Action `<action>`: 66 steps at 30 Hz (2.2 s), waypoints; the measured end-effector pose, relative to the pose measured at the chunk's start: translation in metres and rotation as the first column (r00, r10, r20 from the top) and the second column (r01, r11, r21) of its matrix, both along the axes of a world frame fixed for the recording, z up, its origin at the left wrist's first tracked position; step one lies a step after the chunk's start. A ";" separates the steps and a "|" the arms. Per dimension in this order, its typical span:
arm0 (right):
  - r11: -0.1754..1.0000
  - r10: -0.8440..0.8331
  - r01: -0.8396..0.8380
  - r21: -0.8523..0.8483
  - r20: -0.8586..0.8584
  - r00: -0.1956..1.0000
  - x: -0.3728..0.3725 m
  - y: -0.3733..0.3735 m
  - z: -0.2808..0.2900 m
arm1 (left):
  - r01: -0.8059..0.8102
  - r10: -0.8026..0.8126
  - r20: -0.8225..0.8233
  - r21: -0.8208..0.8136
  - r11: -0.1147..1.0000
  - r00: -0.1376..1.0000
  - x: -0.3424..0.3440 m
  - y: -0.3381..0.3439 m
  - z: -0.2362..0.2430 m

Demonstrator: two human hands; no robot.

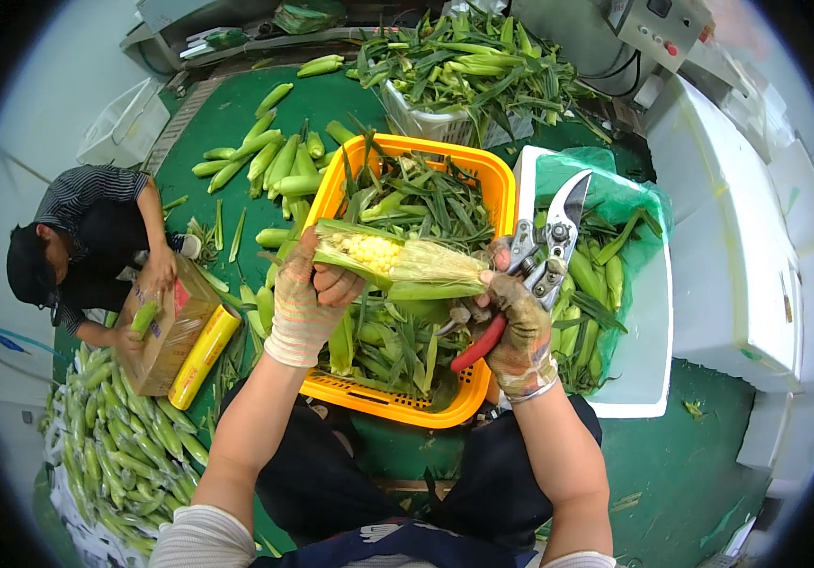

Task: The person trims the ends of corn ears using shears, placing the trimmed corn into a white container and the husks into a yellow basket.

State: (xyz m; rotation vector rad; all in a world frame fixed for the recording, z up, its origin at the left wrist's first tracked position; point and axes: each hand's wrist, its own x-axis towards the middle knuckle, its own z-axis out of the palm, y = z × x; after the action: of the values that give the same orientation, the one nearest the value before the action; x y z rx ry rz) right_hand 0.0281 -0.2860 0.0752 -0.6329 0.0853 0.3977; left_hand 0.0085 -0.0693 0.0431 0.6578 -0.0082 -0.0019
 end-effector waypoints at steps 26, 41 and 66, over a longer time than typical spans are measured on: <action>-0.144 0.299 0.096 -0.985 0.050 0.953 0.087 -0.167 -0.081 | -0.536 0.645 0.331 0.832 0.145 0.689 -0.004 0.241 -0.033; -0.581 -0.073 -0.118 -0.805 -0.093 0.993 0.213 -0.321 -0.354 | -0.250 0.897 -0.173 0.924 0.291 0.407 0.156 0.290 -0.194; 0.157 0.687 -0.274 -0.949 -0.094 0.721 -0.006 0.039 -0.042 | -0.728 0.690 -0.253 -0.106 0.677 0.679 0.027 0.097 -0.020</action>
State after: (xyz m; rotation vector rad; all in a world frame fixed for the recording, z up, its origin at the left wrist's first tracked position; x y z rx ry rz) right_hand 0.0219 -0.2468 0.0329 -1.9710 -0.3247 0.9016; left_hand 0.0353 0.0279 0.0230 0.4180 0.4417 0.6983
